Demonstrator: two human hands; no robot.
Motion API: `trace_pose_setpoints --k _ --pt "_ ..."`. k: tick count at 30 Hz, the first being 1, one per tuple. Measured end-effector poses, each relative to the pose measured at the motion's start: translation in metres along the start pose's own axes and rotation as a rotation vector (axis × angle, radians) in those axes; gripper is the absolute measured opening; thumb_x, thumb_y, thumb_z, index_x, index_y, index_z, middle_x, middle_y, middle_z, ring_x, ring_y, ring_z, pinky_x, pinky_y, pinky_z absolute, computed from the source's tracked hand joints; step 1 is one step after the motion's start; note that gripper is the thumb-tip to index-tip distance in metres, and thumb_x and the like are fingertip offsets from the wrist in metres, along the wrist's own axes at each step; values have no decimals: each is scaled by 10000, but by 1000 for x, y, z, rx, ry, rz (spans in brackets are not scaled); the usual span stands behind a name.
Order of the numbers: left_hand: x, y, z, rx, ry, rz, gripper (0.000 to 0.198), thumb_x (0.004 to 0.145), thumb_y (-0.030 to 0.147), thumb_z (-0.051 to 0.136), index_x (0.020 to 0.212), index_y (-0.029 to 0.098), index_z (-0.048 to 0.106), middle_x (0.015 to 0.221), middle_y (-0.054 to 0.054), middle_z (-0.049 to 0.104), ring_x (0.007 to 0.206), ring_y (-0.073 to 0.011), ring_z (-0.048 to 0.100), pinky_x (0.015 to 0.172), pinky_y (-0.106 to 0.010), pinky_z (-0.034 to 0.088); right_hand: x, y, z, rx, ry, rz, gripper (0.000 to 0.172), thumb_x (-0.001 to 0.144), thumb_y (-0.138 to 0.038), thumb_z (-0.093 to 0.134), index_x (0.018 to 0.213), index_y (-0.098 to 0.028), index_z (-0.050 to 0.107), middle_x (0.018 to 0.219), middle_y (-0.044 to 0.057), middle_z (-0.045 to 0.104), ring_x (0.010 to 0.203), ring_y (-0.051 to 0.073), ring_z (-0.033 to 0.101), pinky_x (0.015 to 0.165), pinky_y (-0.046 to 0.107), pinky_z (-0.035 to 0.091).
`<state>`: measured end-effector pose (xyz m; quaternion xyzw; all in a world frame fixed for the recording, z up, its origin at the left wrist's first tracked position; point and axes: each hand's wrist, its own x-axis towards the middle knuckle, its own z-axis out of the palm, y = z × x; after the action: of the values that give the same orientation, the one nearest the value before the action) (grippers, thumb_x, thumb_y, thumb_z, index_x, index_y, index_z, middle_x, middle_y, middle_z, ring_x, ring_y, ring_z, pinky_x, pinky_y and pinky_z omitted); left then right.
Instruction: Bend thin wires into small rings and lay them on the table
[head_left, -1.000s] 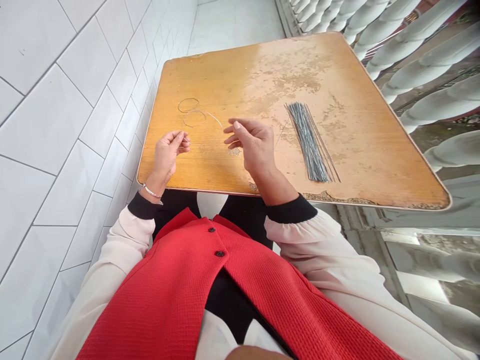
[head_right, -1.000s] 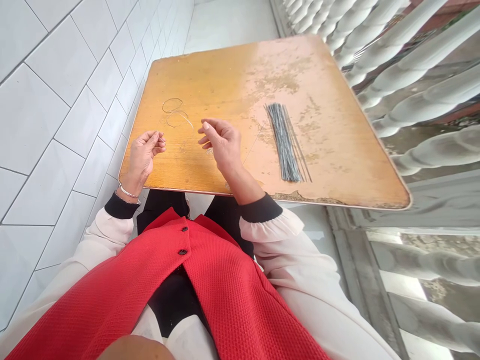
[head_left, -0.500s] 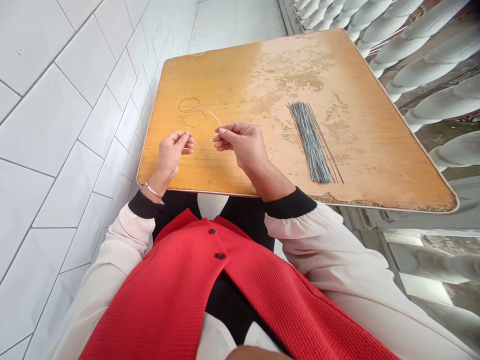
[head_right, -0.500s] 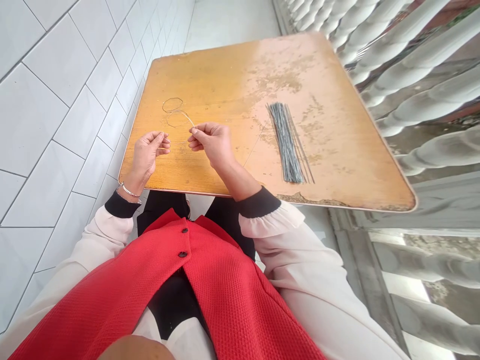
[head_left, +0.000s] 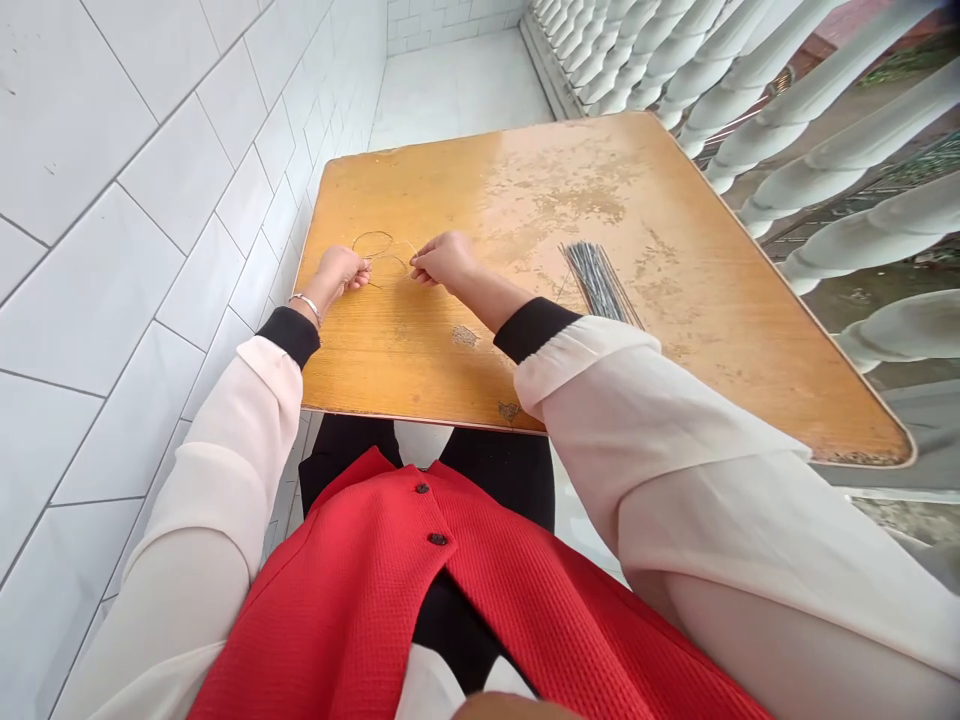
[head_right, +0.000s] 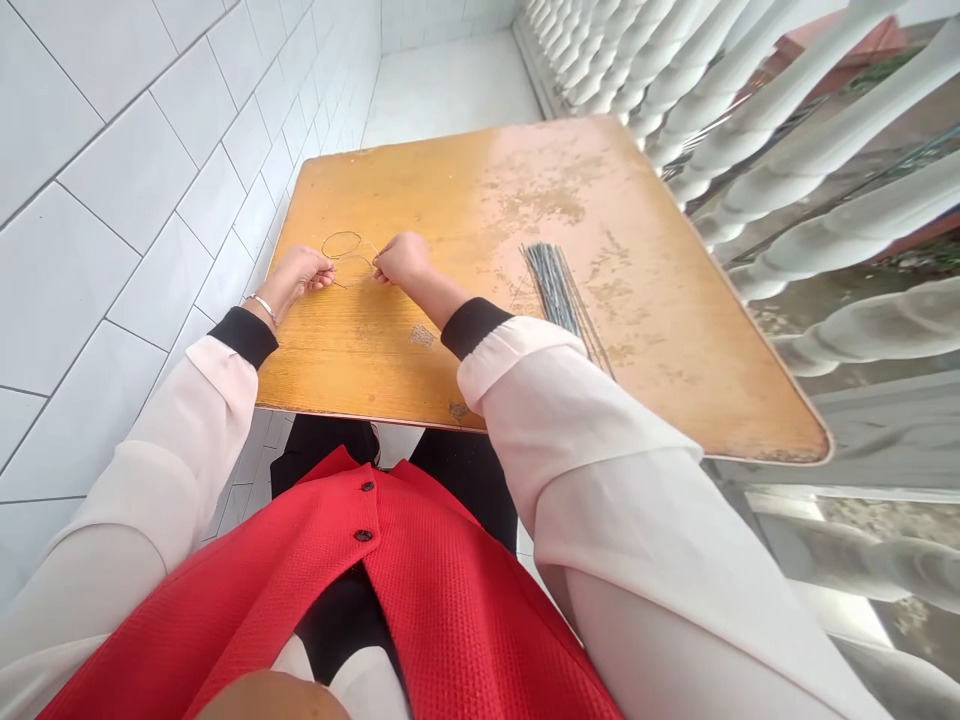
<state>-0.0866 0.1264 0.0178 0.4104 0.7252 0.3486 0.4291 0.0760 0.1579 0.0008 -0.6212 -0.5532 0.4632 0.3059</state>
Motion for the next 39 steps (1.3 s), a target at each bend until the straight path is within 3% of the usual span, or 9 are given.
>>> trace_pose_setpoints --k 3,10,12,15,17,19,24,32,39 --pt "0 -3 1 10 -2 -8 346 953 82 558 613 146 542 474 28 538 485 -42 503 561 -192 389 6 3 5 -13 4 -37 393 797 16 744 499 -176 573 412 -9 553 373 87 498 421 191 438" --pt "-9 -11 -9 133 -13 73 244 973 196 573 739 135 602 663 -19 632 574 -68 564 616 -224 443 -17 6 2 249 -82 32 346 911 -26 646 599 -164 586 483 -2 581 425 79 546 520 201 507" --pt "-5 -15 -10 288 39 239 159 969 271 600 938 129 666 847 -76 708 738 -131 652 727 -270 496 -18 10 2 234 -95 13 303 899 -33 662 631 -163 611 490 -3 588 420 83 535 537 216 519" --pt "3 -17 -9 551 77 598 328 968 295 598 1260 150 636 1180 -132 713 1086 -219 667 965 -340 483 -14 18 3 122 -83 -69 263 893 -46 650 658 -165 646 483 -13 580 420 86 520 560 237 535" --pt "6 -16 -5 697 12 778 326 970 289 579 1268 179 649 1265 -121 695 1177 -240 635 1027 -363 450 -13 22 5 17 -65 -177 243 885 -67 646 665 -167 662 486 -20 577 436 90 525 605 260 555" --pt "6 -14 -1 816 -60 844 257 986 308 530 1138 200 707 1189 -104 726 1130 -245 649 978 -365 455 -14 24 5 -65 -46 -269 222 879 -87 644 672 -163 677 500 -19 582 457 96 537 661 285 572" --pt "0 -14 6 891 -15 834 310 1025 338 423 974 237 712 983 -74 758 930 -215 672 772 -328 417 -22 21 7 -93 -12 -299 188 892 -96 612 729 -135 699 512 -18 592 469 100 567 684 284 569" --pt "-10 -18 13 704 35 762 273 1030 295 441 879 228 658 897 -56 715 882 -181 647 754 -304 385 -26 15 11 170 -71 -169 254 918 -58 601 684 -152 626 486 -20 592 396 69 530 421 168 424" --pt "-10 -21 9 406 -47 684 276 1016 320 494 1228 200 622 986 -41 712 813 -123 650 741 -241 452 -31 15 6 224 -52 -136 248 922 -71 644 685 -146 639 489 -15 614 398 52 519 416 139 413"
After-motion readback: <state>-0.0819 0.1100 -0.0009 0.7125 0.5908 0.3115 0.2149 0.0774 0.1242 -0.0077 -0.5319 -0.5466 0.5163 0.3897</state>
